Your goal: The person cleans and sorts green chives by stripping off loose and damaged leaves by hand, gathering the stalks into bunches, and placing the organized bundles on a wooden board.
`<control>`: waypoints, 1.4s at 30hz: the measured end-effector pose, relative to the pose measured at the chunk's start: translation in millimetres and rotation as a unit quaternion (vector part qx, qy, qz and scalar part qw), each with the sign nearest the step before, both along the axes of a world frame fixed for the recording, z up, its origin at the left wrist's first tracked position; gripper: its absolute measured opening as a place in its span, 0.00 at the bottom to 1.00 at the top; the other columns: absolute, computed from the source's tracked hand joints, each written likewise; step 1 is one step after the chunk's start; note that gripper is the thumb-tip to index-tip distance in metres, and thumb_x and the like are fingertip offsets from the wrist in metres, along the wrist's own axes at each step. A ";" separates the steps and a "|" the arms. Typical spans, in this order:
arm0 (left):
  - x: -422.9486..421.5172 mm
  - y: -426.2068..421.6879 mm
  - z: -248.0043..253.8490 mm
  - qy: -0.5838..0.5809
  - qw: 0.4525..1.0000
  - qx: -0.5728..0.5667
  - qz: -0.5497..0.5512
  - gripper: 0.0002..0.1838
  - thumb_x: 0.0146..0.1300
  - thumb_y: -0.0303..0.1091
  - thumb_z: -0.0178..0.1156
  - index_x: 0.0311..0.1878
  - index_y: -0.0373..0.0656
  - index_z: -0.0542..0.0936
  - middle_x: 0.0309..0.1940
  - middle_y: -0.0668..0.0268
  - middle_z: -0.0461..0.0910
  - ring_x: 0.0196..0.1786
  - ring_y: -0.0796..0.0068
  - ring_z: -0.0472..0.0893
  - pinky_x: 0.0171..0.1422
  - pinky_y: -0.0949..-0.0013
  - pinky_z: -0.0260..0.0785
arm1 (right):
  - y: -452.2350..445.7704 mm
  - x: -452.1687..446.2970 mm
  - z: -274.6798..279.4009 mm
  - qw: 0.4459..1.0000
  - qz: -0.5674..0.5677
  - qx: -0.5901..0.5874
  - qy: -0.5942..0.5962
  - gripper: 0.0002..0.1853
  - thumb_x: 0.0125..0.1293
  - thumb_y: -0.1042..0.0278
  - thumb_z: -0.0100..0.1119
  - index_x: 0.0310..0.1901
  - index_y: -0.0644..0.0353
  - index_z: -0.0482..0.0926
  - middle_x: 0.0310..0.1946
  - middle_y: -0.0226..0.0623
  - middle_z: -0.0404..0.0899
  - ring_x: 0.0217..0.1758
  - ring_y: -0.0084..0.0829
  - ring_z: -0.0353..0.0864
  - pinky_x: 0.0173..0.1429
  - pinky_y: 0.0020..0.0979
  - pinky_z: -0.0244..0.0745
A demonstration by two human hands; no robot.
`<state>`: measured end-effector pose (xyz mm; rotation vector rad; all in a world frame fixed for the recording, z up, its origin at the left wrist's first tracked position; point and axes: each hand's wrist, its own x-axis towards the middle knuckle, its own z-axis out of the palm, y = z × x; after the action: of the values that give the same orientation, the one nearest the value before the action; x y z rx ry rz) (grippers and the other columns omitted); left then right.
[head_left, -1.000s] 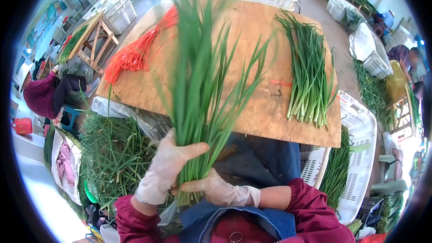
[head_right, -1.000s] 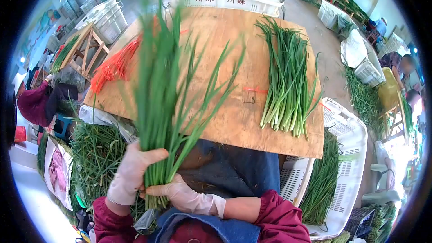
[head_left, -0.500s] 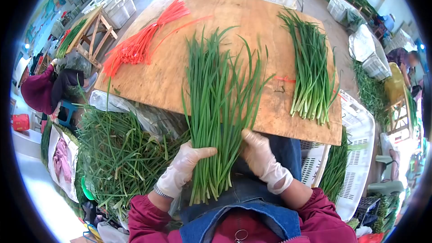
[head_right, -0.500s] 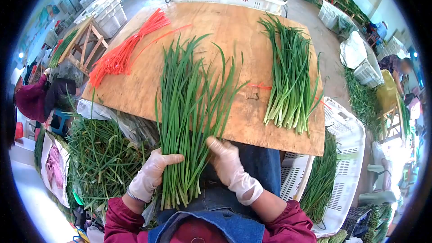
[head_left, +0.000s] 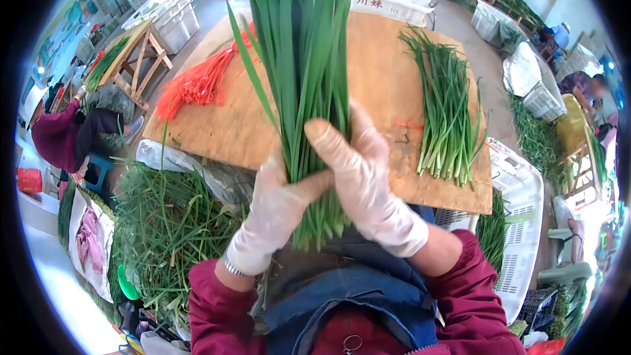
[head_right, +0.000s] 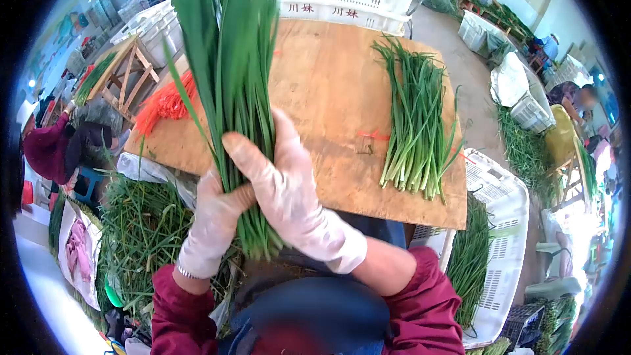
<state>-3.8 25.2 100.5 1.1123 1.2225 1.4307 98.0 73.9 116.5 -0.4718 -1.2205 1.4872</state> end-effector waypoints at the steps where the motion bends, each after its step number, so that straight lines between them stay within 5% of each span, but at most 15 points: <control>1: 0.7 13.1 5.6 -0.017 0.999 0.041 -0.011 0.26 0.54 0.24 0.63 0.57 0.37 0.68 0.45 0.65 0.77 0.47 0.77 0.75 0.52 0.72 0.68 | 11.8 5.2 11.4 0.999 0.022 0.033 -0.011 0.28 0.62 0.59 0.60 0.56 0.69 0.64 0.42 0.37 0.76 0.43 0.24 0.73 0.49 0.25 0.69; 9: 7.0 92.6 20.4 -0.041 0.981 0.178 -0.064 0.29 0.52 0.26 0.67 0.58 0.39 0.68 0.44 0.68 0.78 0.47 0.79 0.75 0.51 0.74 0.69 | 67.7 19.2 40.9 0.987 -0.023 0.161 -0.008 0.22 0.65 0.65 0.56 0.56 0.68 0.65 0.45 0.35 0.75 0.46 0.22 0.72 0.52 0.24 0.68; 15: -0.9 113.4 -30.6 0.067 0.989 0.122 -0.047 0.29 0.50 0.28 0.69 0.56 0.40 0.71 0.46 0.67 0.77 0.48 0.77 0.75 0.54 0.71 0.68 | 88.9 23.7 -16.4 0.993 -0.008 0.106 -0.045 0.31 0.60 0.61 0.63 0.59 0.68 0.60 0.47 0.35 0.73 0.49 0.24 0.71 0.55 0.26 0.67; 25: 7.6 110.3 -30.1 -0.063 0.989 0.113 -0.067 0.24 0.56 0.20 0.61 0.57 0.41 0.70 0.47 0.69 0.76 0.49 0.79 0.74 0.55 0.73 0.67 | 91.0 22.2 -31.9 0.989 -0.045 0.123 -0.062 0.28 0.62 0.65 0.60 0.59 0.68 0.61 0.46 0.35 0.74 0.47 0.25 0.72 0.53 0.26 0.67; 30: 30.5 115.6 -10.0 -0.079 0.983 0.141 -0.091 0.23 0.58 0.18 0.58 0.57 0.40 0.69 0.48 0.69 0.75 0.50 0.79 0.73 0.56 0.73 0.66 | 96.0 36.1 -25.3 0.960 -0.167 0.211 -0.073 0.23 0.64 0.66 0.57 0.56 0.69 0.65 0.41 0.41 0.76 0.44 0.27 0.74 0.48 0.27 0.69; 32: 47.1 120.1 12.7 0.013 0.976 0.191 -0.102 0.18 0.59 0.22 0.55 0.54 0.36 0.70 0.45 0.62 0.76 0.48 0.71 0.75 0.54 0.70 0.66 | 97.9 53.7 1.2 0.932 -0.233 0.251 -0.120 0.20 0.64 0.66 0.56 0.53 0.69 0.68 0.38 0.43 0.78 0.42 0.27 0.76 0.46 0.28 0.70; 38: 117.2 176.1 46.0 0.168 0.921 0.298 -0.186 0.15 0.59 0.31 0.55 0.46 0.32 0.74 0.37 0.51 0.76 0.42 0.57 0.75 0.49 0.65 0.67 | 117.3 136.5 64.8 0.939 -0.259 0.042 -0.221 0.17 0.61 0.62 0.58 0.39 0.72 0.77 0.29 0.42 0.80 0.29 0.26 0.77 0.33 0.27 0.72; 40: 147.5 199.1 33.0 0.038 0.953 0.201 -0.226 0.18 0.58 0.35 0.56 0.47 0.33 0.75 0.41 0.48 0.76 0.45 0.55 0.76 0.50 0.64 0.68 | 152.1 171.0 44.5 0.937 -0.267 -0.021 -0.226 0.18 0.60 0.60 0.59 0.38 0.71 0.78 0.26 0.41 0.79 0.26 0.28 0.76 0.30 0.30 0.71; 42: 176.3 219.2 9.1 0.047 0.964 0.138 -0.223 0.21 0.57 0.41 0.57 0.47 0.33 0.75 0.43 0.46 0.75 0.48 0.52 0.75 0.52 0.63 0.67 | 181.0 201.9 18.6 0.930 -0.271 -0.065 -0.242 0.17 0.60 0.60 0.59 0.37 0.71 0.79 0.25 0.42 0.79 0.24 0.29 0.75 0.29 0.32 0.71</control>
<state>172.4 244.4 109.6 1.5494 0.7784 1.2279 299.9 254.9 135.1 -1.2158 -1.2277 0.9979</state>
